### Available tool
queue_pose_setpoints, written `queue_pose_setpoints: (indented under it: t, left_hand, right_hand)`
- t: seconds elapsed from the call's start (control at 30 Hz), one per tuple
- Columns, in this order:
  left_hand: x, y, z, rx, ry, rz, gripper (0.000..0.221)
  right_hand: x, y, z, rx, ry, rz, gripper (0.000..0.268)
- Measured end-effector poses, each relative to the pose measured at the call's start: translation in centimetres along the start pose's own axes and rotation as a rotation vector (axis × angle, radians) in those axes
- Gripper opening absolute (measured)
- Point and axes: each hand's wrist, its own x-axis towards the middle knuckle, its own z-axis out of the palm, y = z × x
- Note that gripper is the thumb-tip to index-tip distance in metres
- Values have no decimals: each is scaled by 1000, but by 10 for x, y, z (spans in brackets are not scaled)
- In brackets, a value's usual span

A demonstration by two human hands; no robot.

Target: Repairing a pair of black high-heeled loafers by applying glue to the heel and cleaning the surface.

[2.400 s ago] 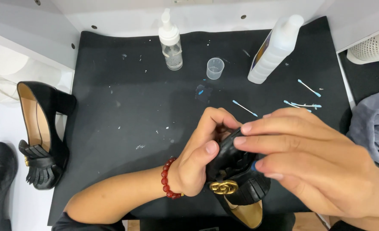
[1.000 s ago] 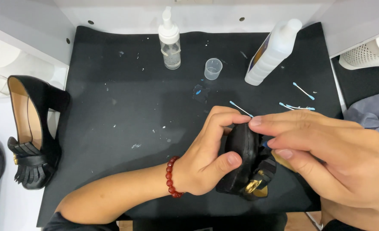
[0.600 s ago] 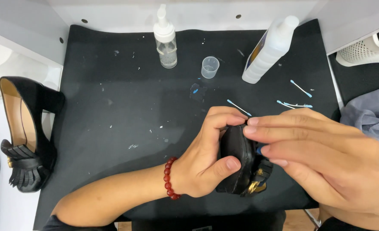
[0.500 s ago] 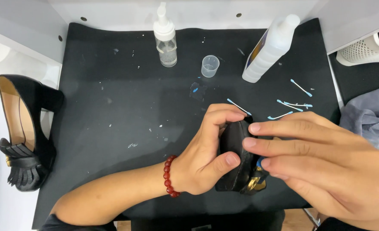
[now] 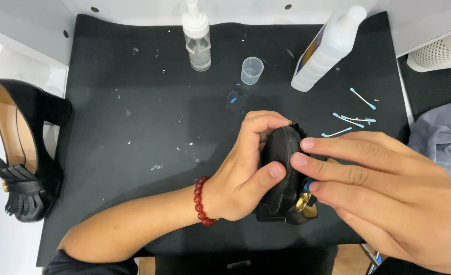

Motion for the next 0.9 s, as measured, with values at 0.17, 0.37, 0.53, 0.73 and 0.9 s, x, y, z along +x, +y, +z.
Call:
queue_pose_setpoints:
  t: [0.17, 0.37, 0.53, 0.73, 0.9]
  left_hand:
    - [0, 0, 0, 9, 13, -2, 56]
    - [1, -3, -1, -2, 32, -25, 55]
    - [5, -1, -9, -110, -14, -48, 66]
    - [14, 9, -13, 40, -41, -6, 93]
    - [14, 12, -16, 67, -3, -75, 77]
  right_hand:
    - [0, 3, -2, 13, -39, -32, 20]
    - [-1, 3, -1, 15, -55, -70, 23]
    - [-1, 9, -1, 42, -70, -51, 23]
    - [5, 11, 1, 82, -2, 70, 23]
    - [7, 12, 4, 125, 24, 63, 21]
